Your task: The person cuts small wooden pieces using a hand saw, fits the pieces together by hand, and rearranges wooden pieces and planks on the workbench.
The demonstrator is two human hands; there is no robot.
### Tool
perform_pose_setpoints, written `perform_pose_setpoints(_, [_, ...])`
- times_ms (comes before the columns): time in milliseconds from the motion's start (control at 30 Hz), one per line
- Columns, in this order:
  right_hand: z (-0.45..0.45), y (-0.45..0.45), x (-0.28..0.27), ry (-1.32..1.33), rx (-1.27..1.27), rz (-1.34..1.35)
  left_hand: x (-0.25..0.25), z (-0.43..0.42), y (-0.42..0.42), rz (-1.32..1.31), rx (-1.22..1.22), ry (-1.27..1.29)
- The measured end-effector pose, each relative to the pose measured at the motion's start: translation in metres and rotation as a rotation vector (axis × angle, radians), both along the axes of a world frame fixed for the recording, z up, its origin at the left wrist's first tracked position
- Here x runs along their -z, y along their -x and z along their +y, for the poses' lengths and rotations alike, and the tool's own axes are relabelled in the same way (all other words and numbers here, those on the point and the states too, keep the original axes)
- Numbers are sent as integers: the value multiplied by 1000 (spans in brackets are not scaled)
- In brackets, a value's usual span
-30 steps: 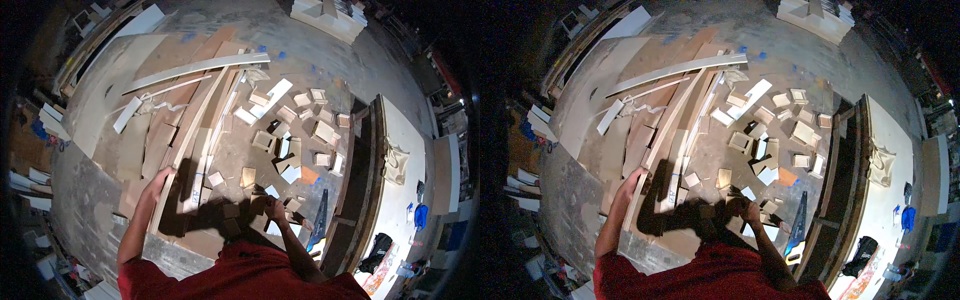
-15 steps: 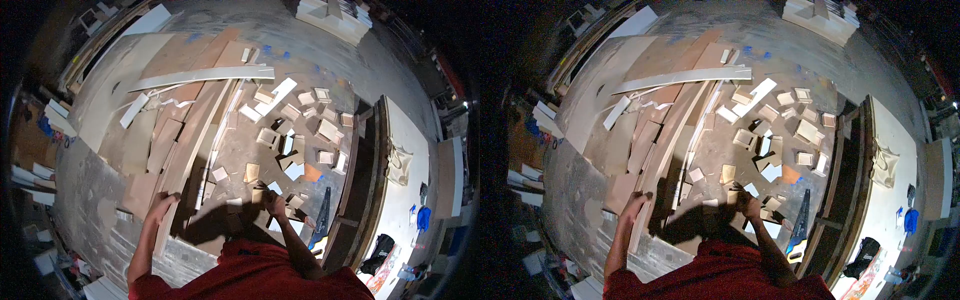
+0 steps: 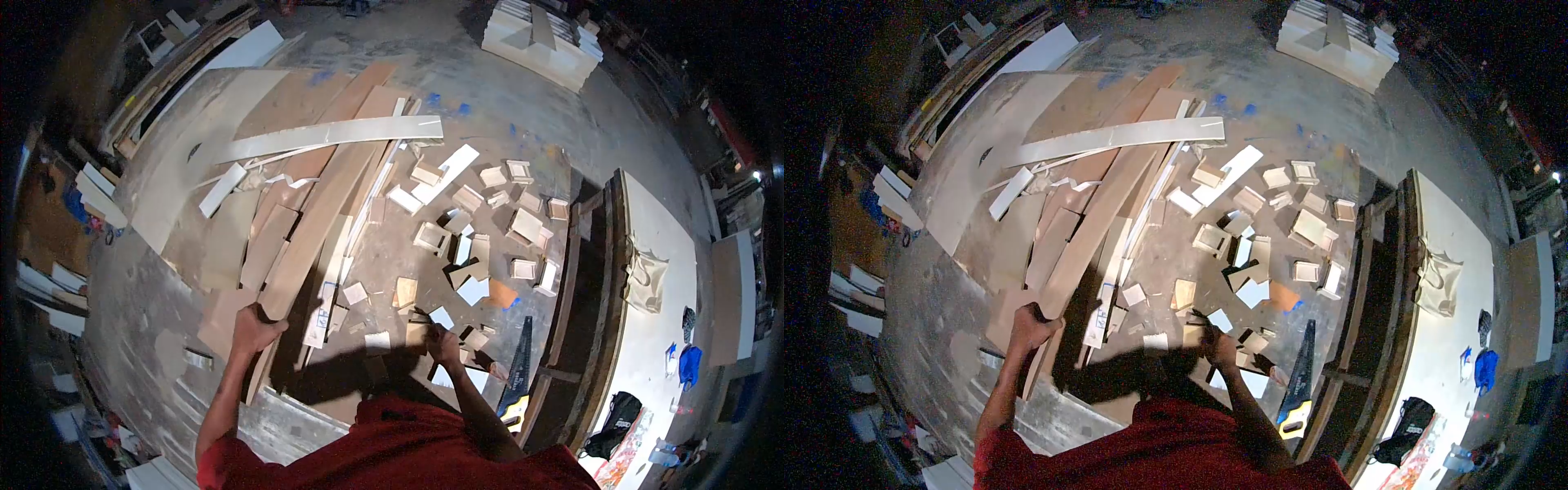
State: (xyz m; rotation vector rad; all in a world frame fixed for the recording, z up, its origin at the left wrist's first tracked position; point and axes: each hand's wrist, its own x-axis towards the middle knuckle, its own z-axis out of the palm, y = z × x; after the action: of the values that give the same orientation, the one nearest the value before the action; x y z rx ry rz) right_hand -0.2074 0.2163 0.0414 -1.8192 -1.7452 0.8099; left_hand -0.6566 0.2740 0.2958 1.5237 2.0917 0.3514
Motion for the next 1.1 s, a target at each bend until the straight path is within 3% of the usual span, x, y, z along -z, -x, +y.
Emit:
perform_pose_setpoints(133, [-2,0,5,-8,-6,75,30,-28,36,28,-64,-20])
perform_pose_setpoints(167, [-1,0,-1,27,13,118,36,-38,34,-139,-58,-186])
perform_pose_setpoints(200, [-1,0,0,27,14,118,45,-46,38,-139,-58,-186])
perform_pose_setpoints(267, [1,2,7,-17,-10,81,66,-54,50,7,-6,-250])
perform_pose_setpoints(400, [18,11,-4,-39,38,133,112,-47,62,3,-141,-183])
perform_pose_setpoints(500, [39,4,7,-142,-54,-138,125,-34,62,59,-110,-143])
perform_pose_setpoints(567, [56,0,18,-147,-93,-162,124,-26,48,64,-148,-147])
perform_pose_setpoints(633, [81,1,9,-109,-175,-316,94,-13,20,-9,-244,-59])
perform_pose_setpoints(733, [162,12,-6,-264,-181,-444,127,-15,23,-92,-221,-137])
perform_pose_setpoints(800, [251,34,-65,-187,-124,-346,149,-18,21,-179,-203,-190])
perform_pose_setpoints(833, [301,39,-77,-389,-101,-240,145,-18,16,-182,-215,-210])
perform_pose_setpoints(867, [360,38,-65,-291,-81,-434,141,-15,11,-187,-228,-232])
perform_pose_setpoints(900, [406,41,-88,-350,-76,-214,140,-11,10,-190,-233,-232])
perform_pose_setpoints(933, [461,45,-81,-291,40,-161,140,-8,10,-197,-253,-199])
perform_pose_setpoints(967, [516,36,-72,-468,-138,-30,143,-5,11,-202,-277,-169])
perform_pose_setpoints(1000, [562,42,-83,-472,-158,-125,148,-5,13,-200,-287,-173])
perform_pose_setpoints(1033, [596,59,-94,-482,19,-251,155,-6,16,-261,-305,-187])
perform_pose_setpoints(1067, [640,54,-76,-597,-69,-193,163,-7,19,-322,-321,-201])
perform_pose_setpoints(1100, [670,61,-82,-466,-70,-276,171,-8,23,-302,-320,-164])
